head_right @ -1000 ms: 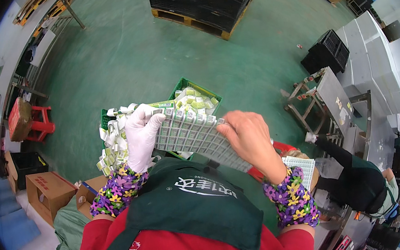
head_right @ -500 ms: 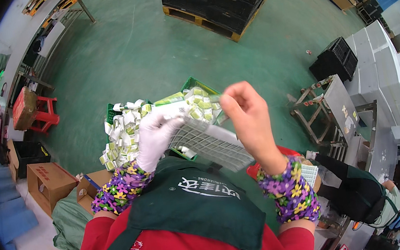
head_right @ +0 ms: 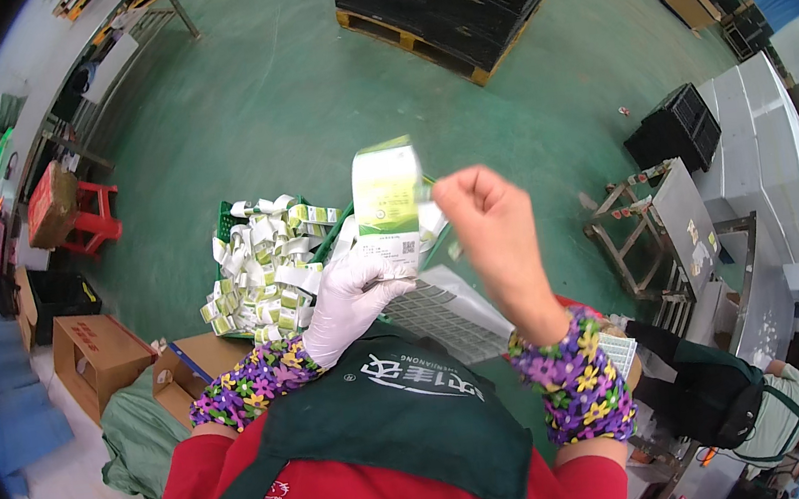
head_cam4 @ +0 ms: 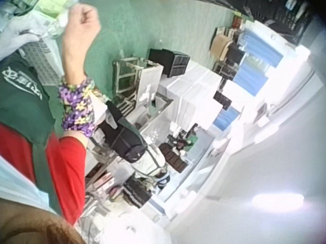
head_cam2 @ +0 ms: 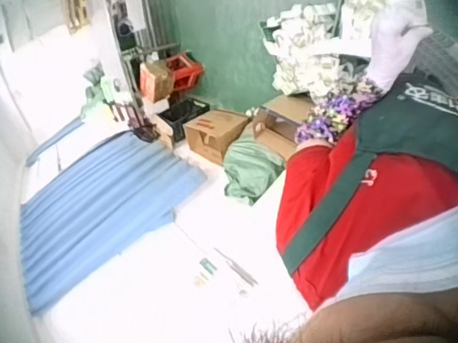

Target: The person labels individual packages by peeling a label from a large sheet and sticking it onto the side of each package before placing them back into a container.

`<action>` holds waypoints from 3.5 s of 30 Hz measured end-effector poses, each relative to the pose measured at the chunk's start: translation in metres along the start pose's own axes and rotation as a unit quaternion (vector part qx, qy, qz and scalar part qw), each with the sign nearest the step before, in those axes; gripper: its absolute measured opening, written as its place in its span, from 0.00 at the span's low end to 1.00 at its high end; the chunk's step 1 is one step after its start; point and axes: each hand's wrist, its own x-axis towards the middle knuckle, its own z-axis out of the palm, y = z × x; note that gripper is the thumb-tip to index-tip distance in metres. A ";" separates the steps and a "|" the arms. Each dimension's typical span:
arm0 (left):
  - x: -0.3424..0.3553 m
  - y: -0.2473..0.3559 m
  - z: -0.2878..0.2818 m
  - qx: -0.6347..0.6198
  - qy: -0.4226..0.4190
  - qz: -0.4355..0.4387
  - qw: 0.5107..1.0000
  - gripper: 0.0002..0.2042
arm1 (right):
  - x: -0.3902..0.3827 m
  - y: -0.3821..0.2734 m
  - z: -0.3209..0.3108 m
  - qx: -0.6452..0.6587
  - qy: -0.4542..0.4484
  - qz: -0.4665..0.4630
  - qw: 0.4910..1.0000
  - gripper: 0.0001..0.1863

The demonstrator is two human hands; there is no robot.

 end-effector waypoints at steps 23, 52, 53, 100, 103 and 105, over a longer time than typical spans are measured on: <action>-0.010 0.011 0.003 -0.140 -0.030 -0.138 0.980 0.07 | 0.014 0.012 -0.011 0.030 0.012 0.011 0.999 0.09; -0.002 0.008 -0.006 -0.037 -0.061 -0.108 0.992 0.08 | -0.013 0.027 0.001 -0.040 -0.088 -0.044 0.994 0.18; -0.001 0.011 -0.006 -0.051 -0.055 -0.111 0.991 0.08 | -0.015 0.027 0.004 -0.071 -0.083 -0.064 0.992 0.17; 0.006 0.022 -0.007 -0.092 -0.032 -0.142 0.985 0.06 | -0.022 0.030 0.007 0.002 -0.051 0.073 0.996 0.09; 0.002 0.018 -0.003 -0.117 -0.020 -0.110 0.987 0.06 | -0.016 0.032 0.007 -0.119 -0.053 0.046 0.990 0.13; 0.002 0.013 -0.005 -0.082 -0.018 -0.085 0.993 0.06 | -0.012 0.016 0.002 -0.322 -0.024 0.000 0.946 0.17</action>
